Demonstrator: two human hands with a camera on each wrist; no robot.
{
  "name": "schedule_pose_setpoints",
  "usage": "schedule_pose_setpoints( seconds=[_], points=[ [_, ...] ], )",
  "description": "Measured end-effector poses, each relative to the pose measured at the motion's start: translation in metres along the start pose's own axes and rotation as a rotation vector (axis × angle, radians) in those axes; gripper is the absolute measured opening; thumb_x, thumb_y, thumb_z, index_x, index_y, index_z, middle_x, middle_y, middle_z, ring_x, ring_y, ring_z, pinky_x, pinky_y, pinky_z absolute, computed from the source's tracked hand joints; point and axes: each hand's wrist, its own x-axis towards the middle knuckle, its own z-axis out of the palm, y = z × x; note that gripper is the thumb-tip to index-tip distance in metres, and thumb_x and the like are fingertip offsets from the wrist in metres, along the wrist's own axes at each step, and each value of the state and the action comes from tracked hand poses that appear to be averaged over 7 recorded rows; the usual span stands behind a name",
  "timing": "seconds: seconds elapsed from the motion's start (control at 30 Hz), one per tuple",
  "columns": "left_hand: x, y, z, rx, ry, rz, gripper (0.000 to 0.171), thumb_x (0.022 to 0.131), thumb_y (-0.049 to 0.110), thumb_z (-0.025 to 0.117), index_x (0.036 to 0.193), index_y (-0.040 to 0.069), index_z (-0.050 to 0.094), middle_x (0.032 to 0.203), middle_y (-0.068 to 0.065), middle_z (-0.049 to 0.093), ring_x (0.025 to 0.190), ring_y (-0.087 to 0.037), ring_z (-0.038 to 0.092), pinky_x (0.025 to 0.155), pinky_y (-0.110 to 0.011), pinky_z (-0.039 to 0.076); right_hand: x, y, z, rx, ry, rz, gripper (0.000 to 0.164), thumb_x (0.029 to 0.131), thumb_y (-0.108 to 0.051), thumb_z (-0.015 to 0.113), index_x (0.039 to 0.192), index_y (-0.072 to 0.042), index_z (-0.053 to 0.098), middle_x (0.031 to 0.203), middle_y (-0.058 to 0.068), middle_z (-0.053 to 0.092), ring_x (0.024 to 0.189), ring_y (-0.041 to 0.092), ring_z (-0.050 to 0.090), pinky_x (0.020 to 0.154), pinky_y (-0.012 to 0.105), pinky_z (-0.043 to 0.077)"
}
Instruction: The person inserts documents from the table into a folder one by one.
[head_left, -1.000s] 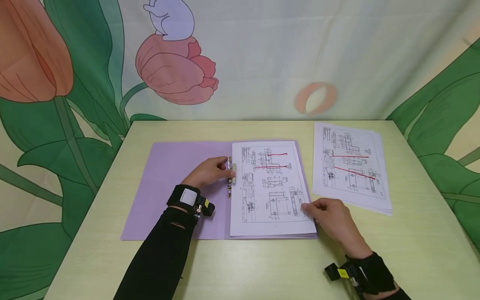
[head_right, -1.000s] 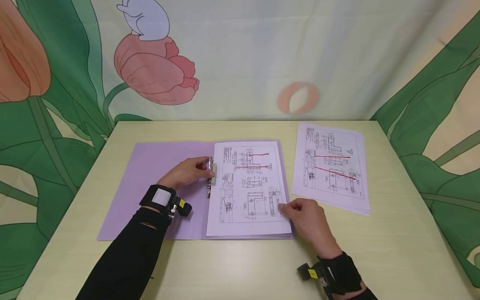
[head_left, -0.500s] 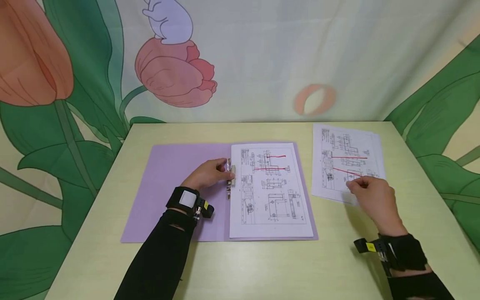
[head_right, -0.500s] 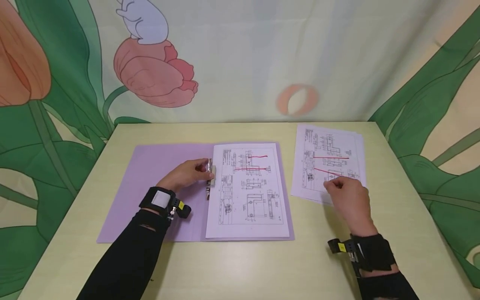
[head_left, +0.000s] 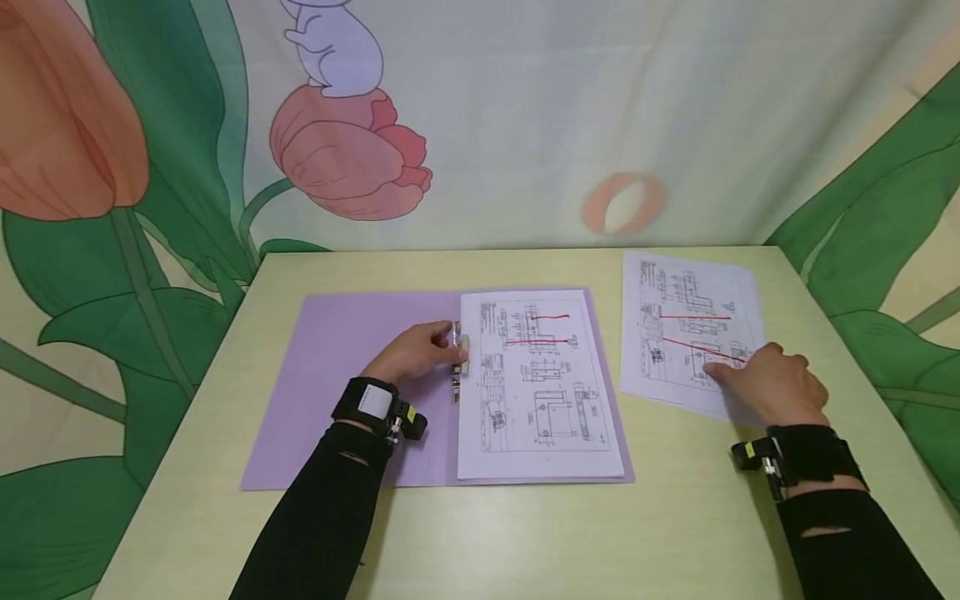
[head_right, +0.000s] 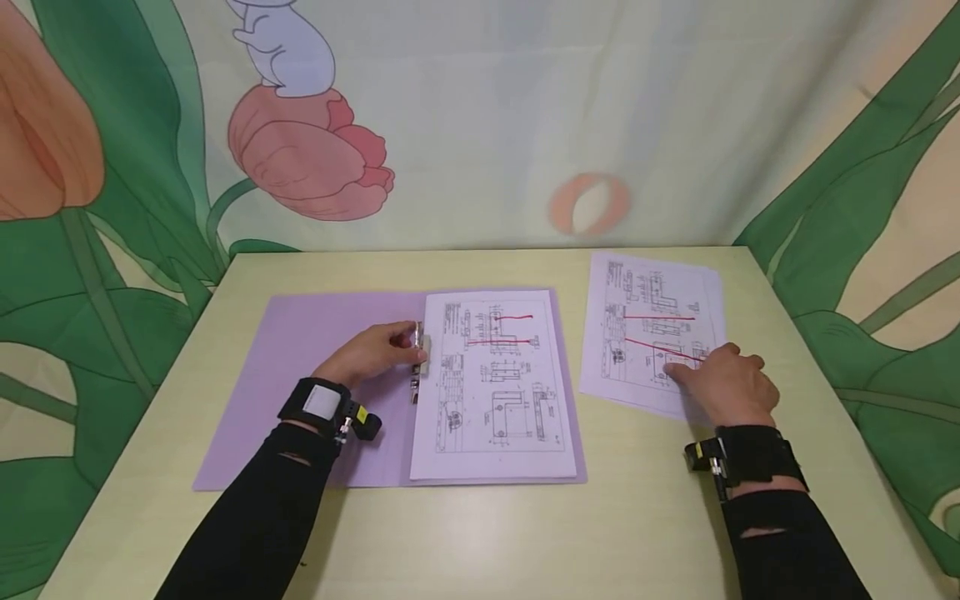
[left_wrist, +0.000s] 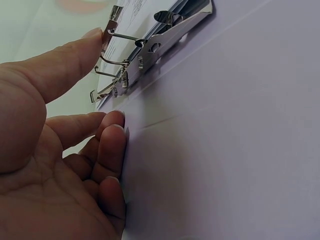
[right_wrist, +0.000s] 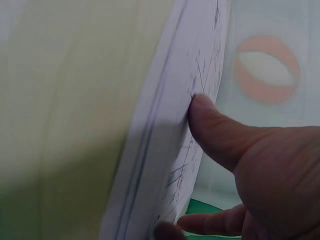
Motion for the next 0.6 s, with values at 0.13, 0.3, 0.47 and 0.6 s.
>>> schedule_pose_setpoints(
  seconds=[0.13,0.3,0.47,0.6],
  points=[
    [0.001,0.000,0.001,0.002,-0.002,-0.011,0.076,0.097,0.040,0.076,0.161,0.012,0.044,0.117,-0.007,0.053,0.110,-0.027,0.049,0.086,-0.036,0.037,0.005,0.011,-0.003,0.030,-0.009,0.011,0.093,0.089,-0.065,0.074,0.116,0.021,0.048,0.085,0.028,0.057,0.076,0.039,0.057,0.059,0.045,0.042],
    [0.001,0.000,0.001,-0.003,0.000,-0.017,0.079,0.097,0.041,0.076,0.163,0.014,0.042,0.120,-0.008,0.054,0.113,-0.027,0.049,0.087,-0.036,0.037,0.009,0.020,-0.006,0.123,0.039,-0.011,0.072,0.094,-0.040,0.075,0.118,0.025,0.052,0.088,0.032,0.062,0.075,0.038,0.057,0.058,0.042,0.040],
    [0.001,0.000,0.001,-0.006,0.001,-0.005,0.068,0.097,0.039,0.077,0.154,0.013,0.052,0.115,-0.007,0.054,0.109,-0.026,0.049,0.084,-0.036,0.037,0.009,0.023,-0.005,0.170,0.097,-0.010,0.049,0.099,-0.025,0.070,0.114,0.021,0.063,0.096,0.034,0.068,0.080,0.042,0.058,0.059,0.042,0.039],
    [0.001,0.000,0.001,0.006,0.004,0.008,0.054,0.097,0.039,0.076,0.140,0.013,0.058,0.112,-0.007,0.053,0.105,-0.027,0.049,0.082,-0.035,0.036,0.009,0.023,-0.008,0.173,0.114,0.021,0.043,0.102,-0.024,0.066,0.112,0.017,0.066,0.094,0.032,0.069,0.080,0.042,0.057,0.060,0.044,0.038]
  ],
)
